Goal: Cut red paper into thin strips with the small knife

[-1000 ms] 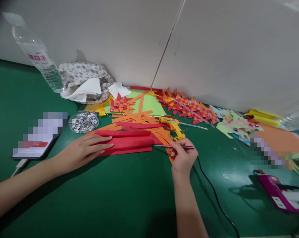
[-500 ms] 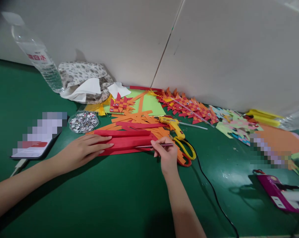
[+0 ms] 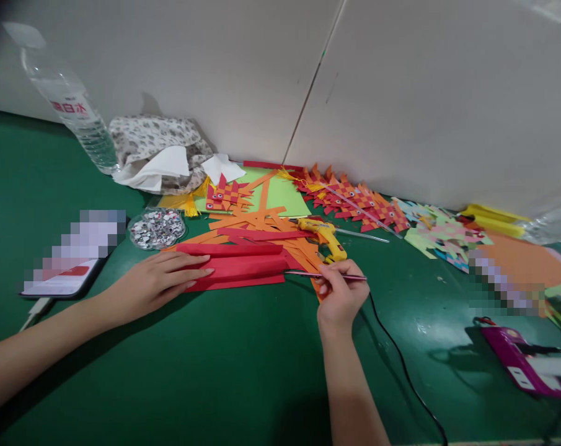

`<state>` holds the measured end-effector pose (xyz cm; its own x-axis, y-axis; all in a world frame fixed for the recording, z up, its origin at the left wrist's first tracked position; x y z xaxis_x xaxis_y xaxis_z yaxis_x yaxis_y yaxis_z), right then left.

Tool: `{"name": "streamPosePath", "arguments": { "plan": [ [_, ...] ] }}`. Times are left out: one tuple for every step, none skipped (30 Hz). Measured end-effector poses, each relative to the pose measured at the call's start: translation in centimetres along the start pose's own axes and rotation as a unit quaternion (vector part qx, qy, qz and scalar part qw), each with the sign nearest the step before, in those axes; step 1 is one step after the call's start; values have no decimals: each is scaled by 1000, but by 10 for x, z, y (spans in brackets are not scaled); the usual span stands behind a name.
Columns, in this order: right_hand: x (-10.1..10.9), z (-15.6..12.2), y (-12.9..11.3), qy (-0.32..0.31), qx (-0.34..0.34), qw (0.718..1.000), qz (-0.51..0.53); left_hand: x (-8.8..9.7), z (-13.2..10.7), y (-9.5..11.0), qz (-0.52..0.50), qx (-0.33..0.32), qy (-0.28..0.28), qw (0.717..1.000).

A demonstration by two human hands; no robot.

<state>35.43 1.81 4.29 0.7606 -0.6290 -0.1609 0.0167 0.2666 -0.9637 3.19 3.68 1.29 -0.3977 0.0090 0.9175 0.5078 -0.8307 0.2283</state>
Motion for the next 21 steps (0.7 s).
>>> {"name": "streamPosePath", "arguments": {
  "plan": [
    [-3, -1, 0, -14, -5, 1000, 14, 0, 0, 0, 2, 0, -2, 1000],
    [-7, -3, 2, -35, -17, 999, 20, -1, 0, 0, 3, 0, -4, 1000],
    [-12, -6, 4, -63, -32, 997, 16, -1, 0, 0, 4, 1, -5, 1000],
    [-17, -9, 7, -94, -45, 995, 4, -1, 0, 0, 5, 2, -6, 1000],
    [-23, -12, 10, -127, -56, 990, -11, -1, 0, 0, 5, 2, -7, 1000],
    [-28, -16, 12, -157, -61, 985, -24, -1, 0, 0, 4, 2, -7, 1000],
    [-32, -19, 15, -181, -63, 981, -32, -1, 0, 0, 4, 2, -6, 1000],
    [-35, -22, 16, -197, -63, 978, -35, -1, 0, 0, 4, 1, -6, 1000],
    [-37, -23, 17, -207, -62, 976, -38, -1, 0, 0, 3, 1, -5, 1000],
    [-38, -24, 18, -213, -61, 974, -40, -1, 0, -1, 3, 1, -5, 1000],
    [-39, -25, 19, -214, -61, 974, -43, -1, 0, -1, 3, 1, -3, 1000],
    [-38, -24, 19, -211, -61, 975, -46, -1, 0, -1, 3, 2, -3, 1000],
    [-37, -24, 19, -206, -61, 975, -50, 0, 0, -1, 3, 2, -2, 1000],
    [-36, -22, 19, -199, -60, 977, -53, 0, 0, -1, 2, 3, -2, 1000],
    [-34, -20, 19, -190, -59, 978, -56, 0, 0, -1, 2, 3, -2, 1000],
    [-32, -18, 18, -180, -57, 980, -57, 0, 0, -1, 2, 3, -1, 1000],
    [-30, -16, 17, -169, -53, 983, -57, 0, 0, -1, 1, 1, 0, 1000],
    [-27, -14, 16, -159, -49, 984, -56, 0, 0, -1, 0, 1, 1, 1000],
    [-25, -12, 15, -149, -46, 986, -55, 0, 0, -1, -2, 2, 2, 1000],
    [-22, -10, 15, -138, -45, 988, -54, 0, 0, -1, -3, 3, 3, 1000],
    [-20, -8, 14, -128, -43, 989, -53, 0, 0, -1, -4, 5, 4, 1000]
  ]
}}
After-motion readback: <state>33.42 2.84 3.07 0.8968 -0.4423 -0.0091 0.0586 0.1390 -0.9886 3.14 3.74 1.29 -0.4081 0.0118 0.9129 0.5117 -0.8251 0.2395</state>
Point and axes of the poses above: each hand's wrist, its own z-axis towards the middle knuckle, its own x-axis out of the back of the hand, y = z × x, the point moved 6 cm from there along z, towards the middle knuckle, and after that the axes turned 3 degrees about -x, right-handed, at the moved point
